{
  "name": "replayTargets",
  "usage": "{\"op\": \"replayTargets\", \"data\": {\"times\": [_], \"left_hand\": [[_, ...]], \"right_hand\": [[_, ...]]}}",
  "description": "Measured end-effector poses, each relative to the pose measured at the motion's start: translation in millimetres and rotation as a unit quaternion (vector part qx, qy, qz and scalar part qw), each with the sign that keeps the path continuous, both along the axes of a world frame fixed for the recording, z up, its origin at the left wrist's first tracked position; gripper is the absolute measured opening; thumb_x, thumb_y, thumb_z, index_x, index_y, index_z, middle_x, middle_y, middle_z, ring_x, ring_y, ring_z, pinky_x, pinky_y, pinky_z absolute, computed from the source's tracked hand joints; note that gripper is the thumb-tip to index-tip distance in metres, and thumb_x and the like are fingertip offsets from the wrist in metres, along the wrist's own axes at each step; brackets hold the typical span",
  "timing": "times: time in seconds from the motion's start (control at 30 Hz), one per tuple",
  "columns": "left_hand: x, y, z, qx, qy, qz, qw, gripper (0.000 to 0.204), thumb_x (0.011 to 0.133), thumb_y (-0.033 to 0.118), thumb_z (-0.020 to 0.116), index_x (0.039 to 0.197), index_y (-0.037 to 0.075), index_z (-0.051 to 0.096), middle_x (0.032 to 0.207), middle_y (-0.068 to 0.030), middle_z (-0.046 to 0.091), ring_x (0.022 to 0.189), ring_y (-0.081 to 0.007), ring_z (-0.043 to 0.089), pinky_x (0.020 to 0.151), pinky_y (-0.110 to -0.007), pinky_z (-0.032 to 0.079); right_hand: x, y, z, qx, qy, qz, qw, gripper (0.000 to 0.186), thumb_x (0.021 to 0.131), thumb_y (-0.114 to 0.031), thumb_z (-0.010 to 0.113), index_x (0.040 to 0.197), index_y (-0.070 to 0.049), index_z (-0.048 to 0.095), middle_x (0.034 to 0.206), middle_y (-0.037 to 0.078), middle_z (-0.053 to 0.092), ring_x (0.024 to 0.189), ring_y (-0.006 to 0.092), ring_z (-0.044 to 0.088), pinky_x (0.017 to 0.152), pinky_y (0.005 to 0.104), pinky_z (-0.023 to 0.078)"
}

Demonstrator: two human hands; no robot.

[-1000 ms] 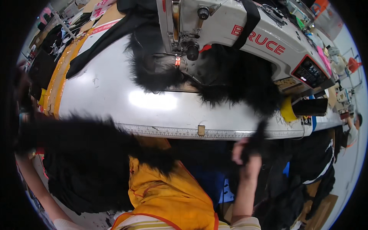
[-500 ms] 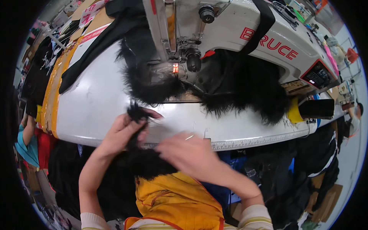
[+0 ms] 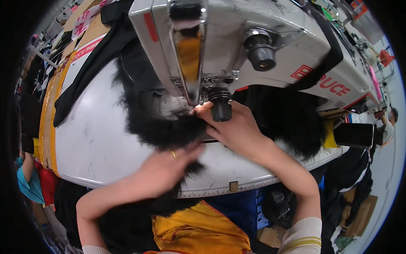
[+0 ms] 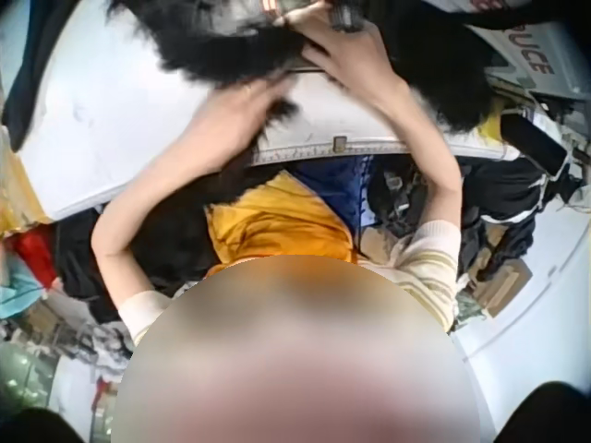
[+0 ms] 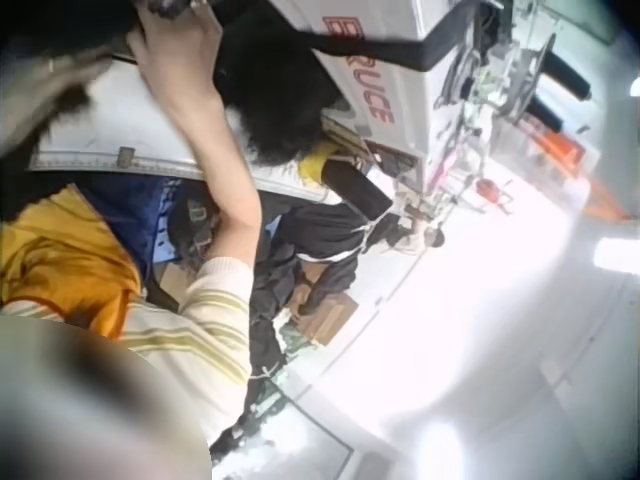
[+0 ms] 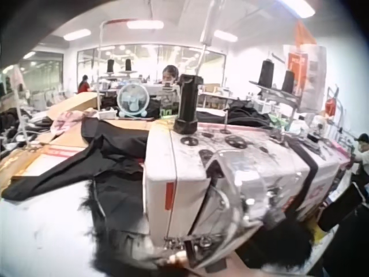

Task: Sewing black faux fur trim onto black fabric using a sewing machine.

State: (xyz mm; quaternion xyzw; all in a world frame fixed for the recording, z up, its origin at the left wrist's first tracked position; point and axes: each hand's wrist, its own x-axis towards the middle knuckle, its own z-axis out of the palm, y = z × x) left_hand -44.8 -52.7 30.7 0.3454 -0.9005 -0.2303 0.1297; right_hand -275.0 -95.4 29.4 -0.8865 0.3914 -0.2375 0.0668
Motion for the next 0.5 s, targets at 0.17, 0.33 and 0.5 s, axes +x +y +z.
{"op": "replayTargets", "data": {"times": [0.17,0.33,0.5], "left_hand": [[35,-52,-27,0.226,0.223,0.095,0.944,0.04,0.087,0.015,0.057,0.125,0.005,0.054,0.12,-0.0123,0.06,0.117,-0.0281,0.054,0.1,-0.041,0.042],[45,-65,-48,-0.044,0.03,-0.04,0.998,0.038,0.088,0.02,0.058,0.123,0.006,0.054,0.124,-0.0096,0.057,0.116,-0.0259,0.053,0.102,-0.04,0.04],[22,-75,-31,0.004,-0.006,-0.061,0.998,0.035,0.088,0.023,0.059,0.118,0.007,0.059,0.12,-0.0094,0.059,0.111,-0.0257,0.055,0.098,-0.039,0.041]], "right_hand": [[3,9,-1,-0.105,0.086,0.101,0.986,0.03,0.07,-0.009,0.069,0.1,-0.013,0.067,0.122,-0.004,0.061,0.098,0.0161,0.058,0.068,0.0245,0.053],[5,18,-10,-0.142,0.114,0.06,0.981,0.026,0.073,-0.016,0.071,0.1,-0.016,0.068,0.122,-0.006,0.06,0.092,0.0126,0.058,0.055,0.0213,0.049],[3,20,-16,-0.128,0.062,0.048,0.989,0.024,0.075,-0.013,0.063,0.099,-0.014,0.063,0.116,-0.001,0.063,0.086,0.014,0.06,0.076,0.0296,0.048]]}}
